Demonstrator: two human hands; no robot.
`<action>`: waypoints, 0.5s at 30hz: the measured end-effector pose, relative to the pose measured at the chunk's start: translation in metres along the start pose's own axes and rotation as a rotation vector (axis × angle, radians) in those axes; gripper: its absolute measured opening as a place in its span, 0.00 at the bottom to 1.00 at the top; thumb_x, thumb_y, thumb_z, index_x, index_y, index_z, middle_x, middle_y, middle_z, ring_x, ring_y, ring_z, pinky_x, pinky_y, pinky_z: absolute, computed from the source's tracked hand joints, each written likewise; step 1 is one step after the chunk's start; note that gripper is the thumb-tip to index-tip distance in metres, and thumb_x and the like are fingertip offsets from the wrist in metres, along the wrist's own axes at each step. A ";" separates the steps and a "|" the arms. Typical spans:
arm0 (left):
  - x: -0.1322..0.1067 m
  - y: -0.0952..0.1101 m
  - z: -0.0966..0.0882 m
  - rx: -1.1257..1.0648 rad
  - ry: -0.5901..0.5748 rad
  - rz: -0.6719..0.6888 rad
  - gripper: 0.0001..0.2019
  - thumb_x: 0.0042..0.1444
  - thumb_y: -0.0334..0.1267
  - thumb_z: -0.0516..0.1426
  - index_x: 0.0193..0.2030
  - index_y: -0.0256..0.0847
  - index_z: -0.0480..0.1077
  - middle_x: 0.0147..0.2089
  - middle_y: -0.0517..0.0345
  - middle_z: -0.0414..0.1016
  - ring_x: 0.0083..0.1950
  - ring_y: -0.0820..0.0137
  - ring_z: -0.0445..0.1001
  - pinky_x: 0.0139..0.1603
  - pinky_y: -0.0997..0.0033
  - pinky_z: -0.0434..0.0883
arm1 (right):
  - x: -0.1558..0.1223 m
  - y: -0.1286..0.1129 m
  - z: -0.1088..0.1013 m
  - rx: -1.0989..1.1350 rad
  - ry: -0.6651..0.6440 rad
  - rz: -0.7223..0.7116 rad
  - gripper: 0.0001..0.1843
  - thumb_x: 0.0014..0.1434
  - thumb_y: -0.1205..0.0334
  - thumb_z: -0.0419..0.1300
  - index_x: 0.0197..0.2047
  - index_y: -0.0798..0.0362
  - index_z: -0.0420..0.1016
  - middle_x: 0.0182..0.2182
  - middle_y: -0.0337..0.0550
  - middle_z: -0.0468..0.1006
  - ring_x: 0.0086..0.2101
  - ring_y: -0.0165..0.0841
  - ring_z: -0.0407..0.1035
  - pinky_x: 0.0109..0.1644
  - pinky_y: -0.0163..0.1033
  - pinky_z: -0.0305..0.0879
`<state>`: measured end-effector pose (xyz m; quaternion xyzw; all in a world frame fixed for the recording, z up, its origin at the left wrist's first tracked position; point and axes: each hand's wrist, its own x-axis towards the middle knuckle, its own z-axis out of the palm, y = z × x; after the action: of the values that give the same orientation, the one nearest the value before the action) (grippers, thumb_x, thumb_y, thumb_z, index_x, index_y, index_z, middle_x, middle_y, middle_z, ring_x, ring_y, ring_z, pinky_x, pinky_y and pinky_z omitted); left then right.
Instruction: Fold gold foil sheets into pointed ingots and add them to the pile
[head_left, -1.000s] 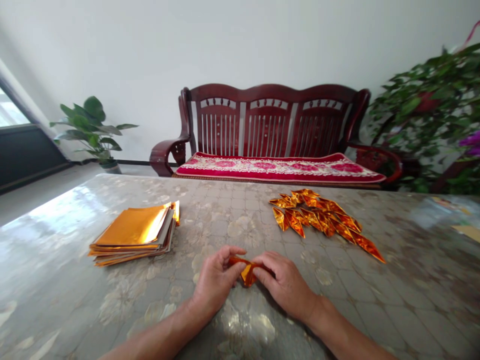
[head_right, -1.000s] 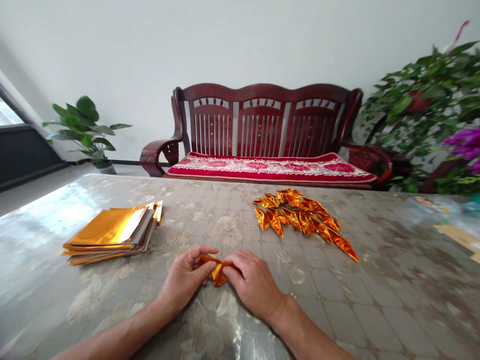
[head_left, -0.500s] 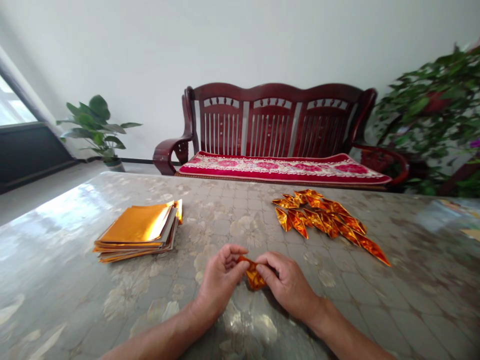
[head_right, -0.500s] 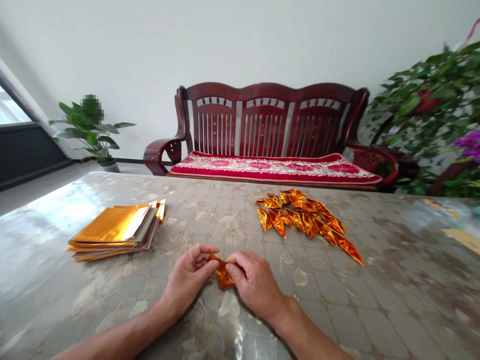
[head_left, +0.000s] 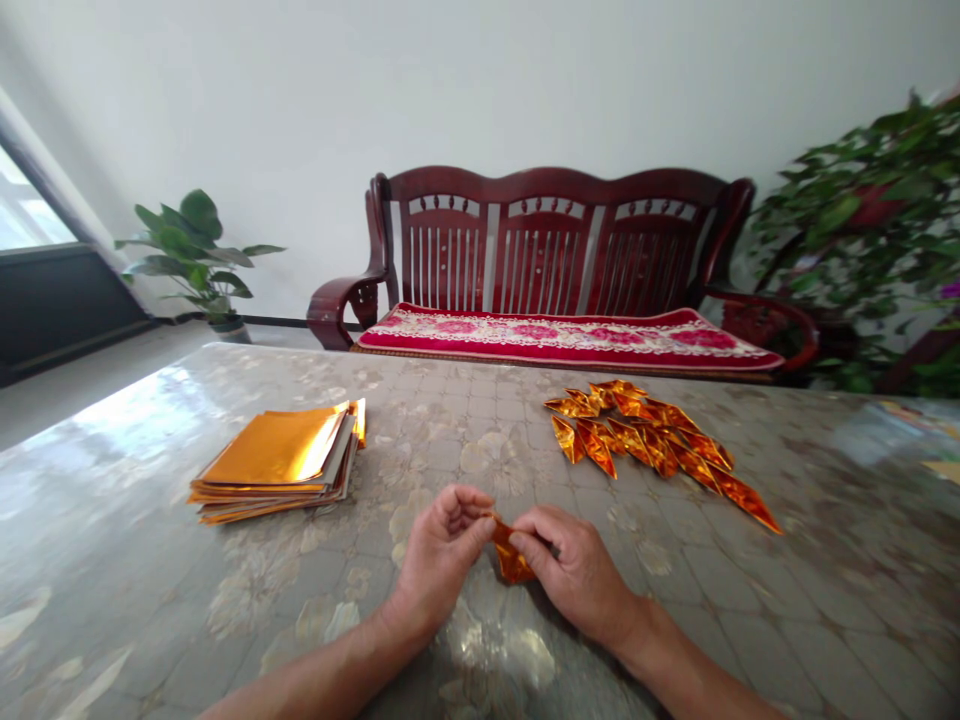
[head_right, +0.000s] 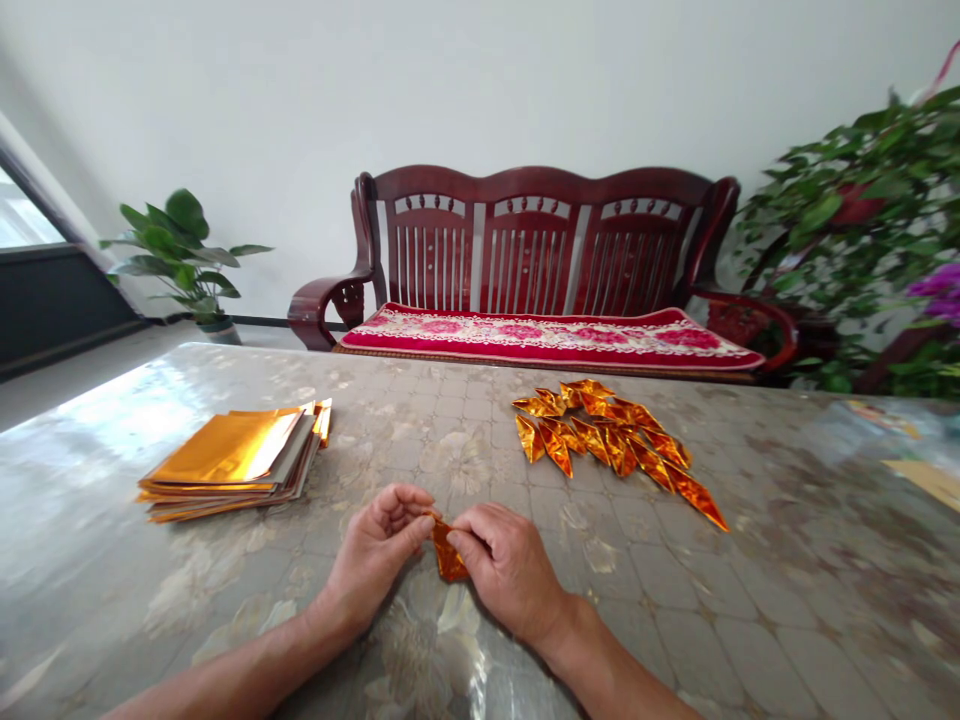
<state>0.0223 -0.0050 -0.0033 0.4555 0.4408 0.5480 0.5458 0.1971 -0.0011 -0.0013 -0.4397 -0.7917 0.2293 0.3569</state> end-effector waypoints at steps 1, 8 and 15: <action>0.000 0.000 -0.001 -0.011 -0.012 0.007 0.12 0.47 0.39 0.66 0.36 0.38 0.71 0.29 0.61 0.75 0.30 0.74 0.73 0.30 0.78 0.67 | 0.000 0.000 0.000 -0.003 0.000 0.005 0.10 0.64 0.62 0.56 0.31 0.50 0.73 0.27 0.37 0.77 0.31 0.31 0.70 0.37 0.33 0.61; 0.002 -0.002 -0.003 -0.003 -0.031 -0.022 0.13 0.47 0.40 0.66 0.36 0.38 0.70 0.29 0.59 0.77 0.27 0.75 0.71 0.28 0.79 0.65 | -0.001 0.000 0.001 -0.006 -0.023 0.030 0.09 0.65 0.61 0.56 0.33 0.49 0.74 0.29 0.37 0.77 0.31 0.31 0.71 0.36 0.33 0.62; 0.002 -0.001 0.000 -0.068 0.014 -0.048 0.17 0.45 0.40 0.67 0.40 0.38 0.70 0.30 0.61 0.76 0.28 0.74 0.72 0.26 0.78 0.68 | -0.002 -0.001 0.000 -0.008 0.011 -0.002 0.09 0.65 0.62 0.56 0.32 0.49 0.72 0.28 0.37 0.75 0.31 0.31 0.70 0.38 0.34 0.62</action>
<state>0.0228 -0.0028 -0.0046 0.4223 0.4365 0.5525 0.5708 0.1972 -0.0035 -0.0015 -0.4418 -0.7910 0.2234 0.3595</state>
